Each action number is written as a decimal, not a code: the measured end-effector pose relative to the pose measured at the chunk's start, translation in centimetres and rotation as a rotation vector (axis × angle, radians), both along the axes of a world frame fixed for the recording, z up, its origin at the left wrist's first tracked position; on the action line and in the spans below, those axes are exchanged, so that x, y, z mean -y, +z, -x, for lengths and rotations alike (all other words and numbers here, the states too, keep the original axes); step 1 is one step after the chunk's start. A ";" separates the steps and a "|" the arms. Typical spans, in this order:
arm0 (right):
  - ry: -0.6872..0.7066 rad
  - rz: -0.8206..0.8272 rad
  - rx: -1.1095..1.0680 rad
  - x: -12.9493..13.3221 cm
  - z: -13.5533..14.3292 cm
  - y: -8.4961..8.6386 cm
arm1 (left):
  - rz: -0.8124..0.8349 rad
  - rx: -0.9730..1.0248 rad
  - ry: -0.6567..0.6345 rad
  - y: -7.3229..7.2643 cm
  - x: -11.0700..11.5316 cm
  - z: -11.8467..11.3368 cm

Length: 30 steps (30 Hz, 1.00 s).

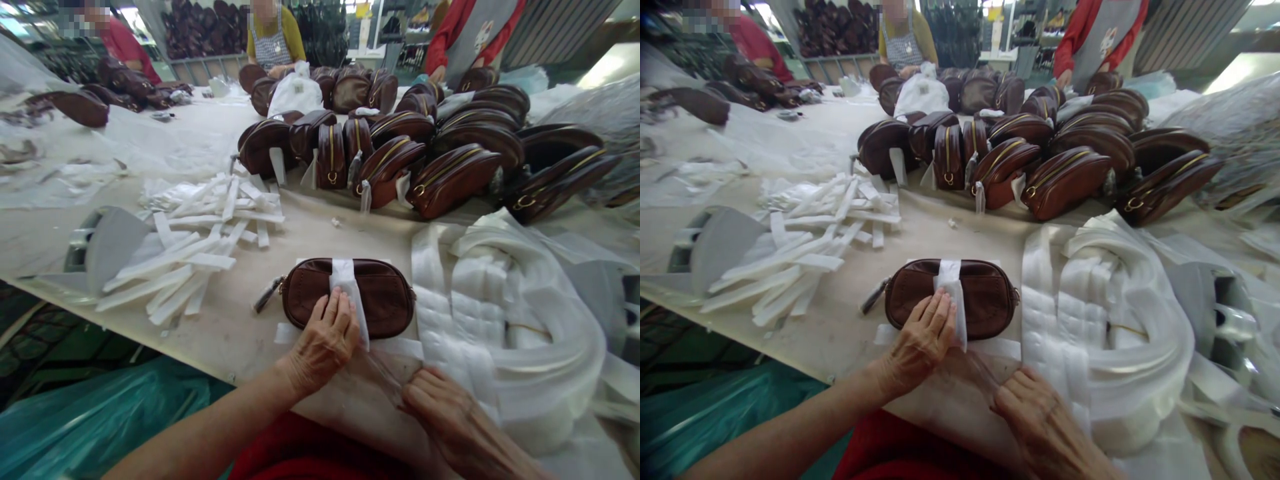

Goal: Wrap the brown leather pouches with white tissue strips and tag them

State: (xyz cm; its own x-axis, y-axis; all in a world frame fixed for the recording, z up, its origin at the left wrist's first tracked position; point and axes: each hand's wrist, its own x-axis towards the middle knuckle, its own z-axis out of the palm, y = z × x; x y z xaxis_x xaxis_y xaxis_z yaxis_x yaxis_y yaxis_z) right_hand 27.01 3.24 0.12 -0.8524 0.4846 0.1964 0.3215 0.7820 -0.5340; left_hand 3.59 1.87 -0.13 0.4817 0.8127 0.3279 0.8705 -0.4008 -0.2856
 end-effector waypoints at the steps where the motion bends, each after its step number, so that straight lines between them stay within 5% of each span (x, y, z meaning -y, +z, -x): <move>1: -0.006 -0.025 0.001 -0.4 -0.2 0.2 | -0.016 -0.030 0.037 0.0 0.0 -0.5; 8: -0.026 -0.304 0.112 -4.9 -2.7 1.2 | -0.091 -0.062 0.071 -0.1 -0.4 -1.5; 13: 0.017 -0.601 0.276 -12.3 -4.5 1.3 | -0.095 -0.055 0.018 -0.1 -0.5 -0.3; 17: -0.062 -0.739 0.374 -18.4 -2.7 2.2 | -0.087 -0.050 -0.012 -0.1 -0.5 -0.2; 23: -0.339 -0.821 0.471 -25.2 1.5 6.3 | -0.106 -0.008 -0.019 -0.1 -0.6 -0.2; 30: -0.477 -0.888 0.616 -27.9 2.9 11.9 | -0.099 0.059 -0.016 -0.2 -0.7 -0.1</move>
